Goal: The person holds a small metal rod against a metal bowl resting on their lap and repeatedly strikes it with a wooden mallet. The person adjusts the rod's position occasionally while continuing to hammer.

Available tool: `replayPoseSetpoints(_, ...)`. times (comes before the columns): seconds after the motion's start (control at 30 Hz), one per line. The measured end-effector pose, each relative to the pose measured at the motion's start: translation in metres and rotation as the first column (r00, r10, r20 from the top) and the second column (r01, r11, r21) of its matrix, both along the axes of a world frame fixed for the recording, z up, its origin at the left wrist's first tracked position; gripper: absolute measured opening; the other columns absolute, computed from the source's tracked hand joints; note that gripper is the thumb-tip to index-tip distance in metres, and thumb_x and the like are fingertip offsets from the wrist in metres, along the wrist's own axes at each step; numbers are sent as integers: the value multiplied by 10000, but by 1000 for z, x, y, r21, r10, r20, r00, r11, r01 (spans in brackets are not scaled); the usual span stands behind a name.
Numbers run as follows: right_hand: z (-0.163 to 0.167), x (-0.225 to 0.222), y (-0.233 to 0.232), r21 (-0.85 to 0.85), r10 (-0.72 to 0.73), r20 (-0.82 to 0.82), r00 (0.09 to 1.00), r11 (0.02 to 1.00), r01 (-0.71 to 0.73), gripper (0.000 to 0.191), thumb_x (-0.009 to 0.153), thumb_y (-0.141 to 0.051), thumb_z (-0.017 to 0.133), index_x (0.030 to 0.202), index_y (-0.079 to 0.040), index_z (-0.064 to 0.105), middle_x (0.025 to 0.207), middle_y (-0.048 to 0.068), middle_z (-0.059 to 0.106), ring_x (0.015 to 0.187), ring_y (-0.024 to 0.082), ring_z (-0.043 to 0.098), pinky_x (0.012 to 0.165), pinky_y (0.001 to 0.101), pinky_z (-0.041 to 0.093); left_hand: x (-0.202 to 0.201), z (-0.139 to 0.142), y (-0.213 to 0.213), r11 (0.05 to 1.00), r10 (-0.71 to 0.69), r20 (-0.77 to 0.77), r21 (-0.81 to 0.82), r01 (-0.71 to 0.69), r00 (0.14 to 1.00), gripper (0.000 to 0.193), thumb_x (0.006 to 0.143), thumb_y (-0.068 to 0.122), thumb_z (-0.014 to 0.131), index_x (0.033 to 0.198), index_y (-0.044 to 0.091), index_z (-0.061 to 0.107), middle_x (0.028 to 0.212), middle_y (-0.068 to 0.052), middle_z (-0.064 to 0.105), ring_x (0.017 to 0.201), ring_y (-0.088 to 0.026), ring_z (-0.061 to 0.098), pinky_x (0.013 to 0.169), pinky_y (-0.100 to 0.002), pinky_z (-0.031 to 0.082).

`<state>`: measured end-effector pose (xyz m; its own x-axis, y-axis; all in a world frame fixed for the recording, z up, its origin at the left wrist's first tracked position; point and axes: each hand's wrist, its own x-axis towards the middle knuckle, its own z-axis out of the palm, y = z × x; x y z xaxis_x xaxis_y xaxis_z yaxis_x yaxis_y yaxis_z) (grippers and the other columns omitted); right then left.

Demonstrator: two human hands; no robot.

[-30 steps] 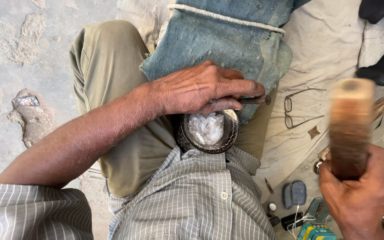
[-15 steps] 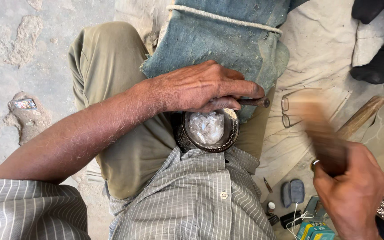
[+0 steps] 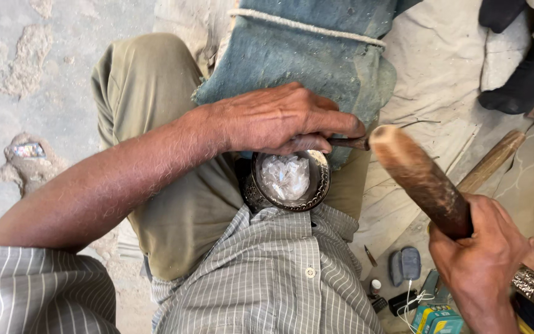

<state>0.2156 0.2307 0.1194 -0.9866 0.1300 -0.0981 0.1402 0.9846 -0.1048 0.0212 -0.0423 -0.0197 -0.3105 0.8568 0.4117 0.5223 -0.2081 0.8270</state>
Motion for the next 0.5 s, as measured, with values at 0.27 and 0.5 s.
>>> replayPoseSetpoints(0.27,-18,12,8,26,51,-55,997,998,-49,286,834,14,781,1088,68,662,873,183,682,777,255,692,743,358,555,-3,1,2,999,-34,-24,4,34,999,383,1059,285,602,1391,104,535,1094,-148,718,992,-369,713,863,-523,574)
replayPoseSetpoints(0.5,-26,18,14,3,59,-83,995,998,-59,232,882,7,753,1087,35,648,921,142,707,806,236,711,744,332,573,-3,1,1,998,-27,-34,-51,26,999,407,1019,277,627,1385,125,534,1058,-147,714,959,-381,708,820,-531,568)
